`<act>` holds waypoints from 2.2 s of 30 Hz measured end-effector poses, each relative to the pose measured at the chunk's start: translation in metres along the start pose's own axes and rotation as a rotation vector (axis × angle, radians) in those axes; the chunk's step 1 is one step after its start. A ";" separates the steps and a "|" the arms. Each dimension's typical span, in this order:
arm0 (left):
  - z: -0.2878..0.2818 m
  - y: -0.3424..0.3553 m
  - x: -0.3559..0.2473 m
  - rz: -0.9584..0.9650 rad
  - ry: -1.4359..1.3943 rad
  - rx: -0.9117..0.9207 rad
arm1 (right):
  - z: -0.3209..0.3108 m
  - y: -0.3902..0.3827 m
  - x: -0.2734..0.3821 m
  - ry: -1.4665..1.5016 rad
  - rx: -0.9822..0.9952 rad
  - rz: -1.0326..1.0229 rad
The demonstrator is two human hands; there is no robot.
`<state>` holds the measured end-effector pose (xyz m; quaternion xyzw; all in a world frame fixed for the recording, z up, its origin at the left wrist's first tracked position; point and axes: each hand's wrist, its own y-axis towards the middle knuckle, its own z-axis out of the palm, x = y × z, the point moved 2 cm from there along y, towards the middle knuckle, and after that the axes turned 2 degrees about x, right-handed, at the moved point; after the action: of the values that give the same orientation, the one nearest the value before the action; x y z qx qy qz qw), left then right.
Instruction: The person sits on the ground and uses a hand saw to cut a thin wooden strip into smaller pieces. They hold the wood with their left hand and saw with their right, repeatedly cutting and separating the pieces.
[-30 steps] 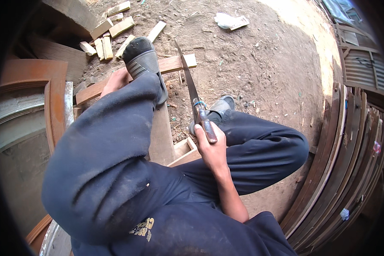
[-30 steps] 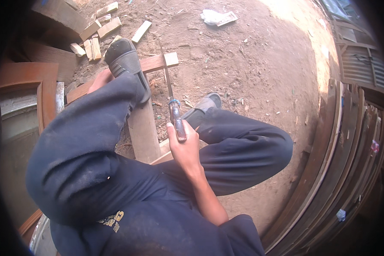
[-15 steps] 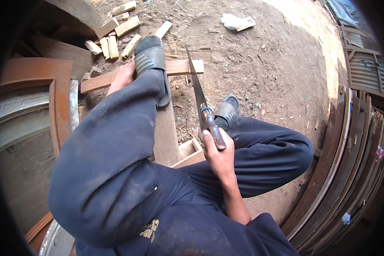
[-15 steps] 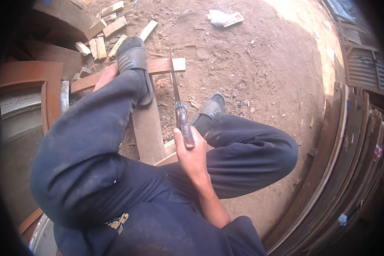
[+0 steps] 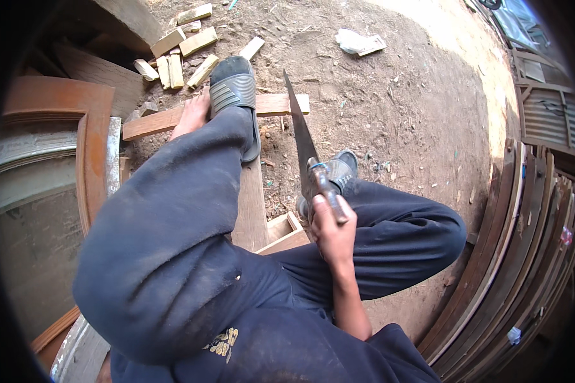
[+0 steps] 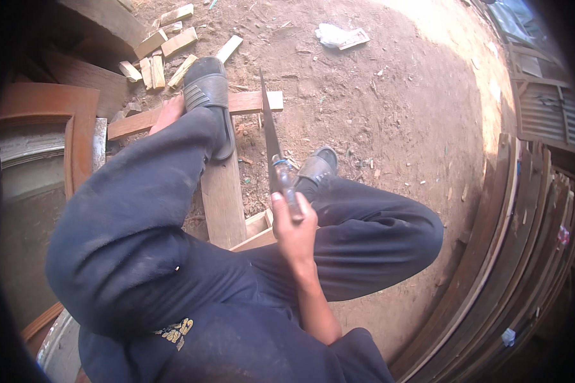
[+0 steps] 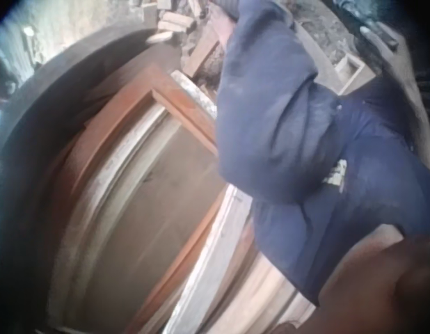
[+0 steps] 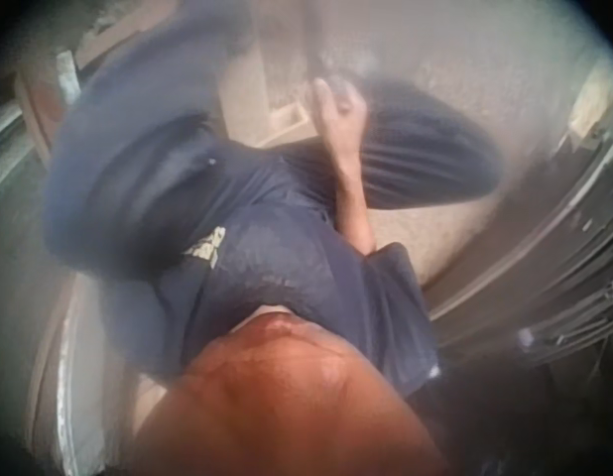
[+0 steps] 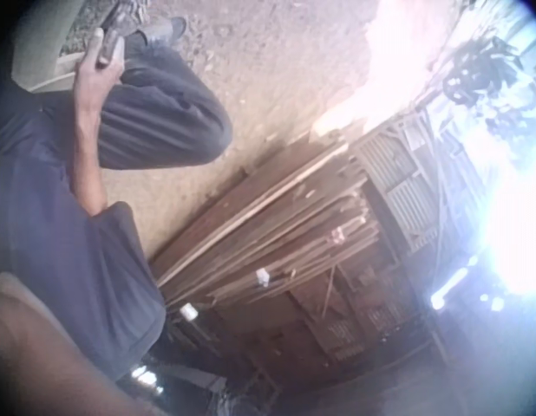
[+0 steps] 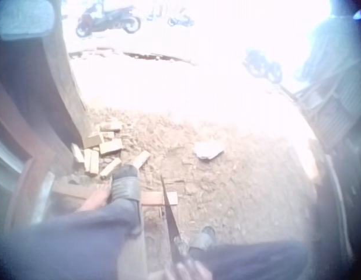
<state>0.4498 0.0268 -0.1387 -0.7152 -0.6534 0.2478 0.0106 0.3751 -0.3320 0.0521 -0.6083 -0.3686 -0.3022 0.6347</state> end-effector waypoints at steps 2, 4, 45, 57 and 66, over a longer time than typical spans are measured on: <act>0.002 0.003 0.003 0.003 -0.005 0.014 | 0.003 -0.010 0.008 -0.344 -0.015 -0.253; 0.002 0.006 0.006 0.009 -0.004 0.028 | -0.003 -0.019 0.016 -0.065 0.012 -0.063; 0.002 0.028 0.036 -0.076 0.019 -0.108 | 0.001 0.002 0.015 -0.308 0.026 -0.133; 0.016 0.034 0.046 -0.030 0.052 -0.149 | 0.015 0.005 0.013 -0.401 0.058 -0.174; 0.015 0.032 0.046 -0.037 0.037 -0.167 | 0.024 0.008 0.013 -0.395 0.054 -0.208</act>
<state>0.4748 0.0608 -0.1784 -0.7059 -0.6845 0.1789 -0.0327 0.3862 -0.3063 0.0587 -0.5972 -0.5543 -0.2312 0.5316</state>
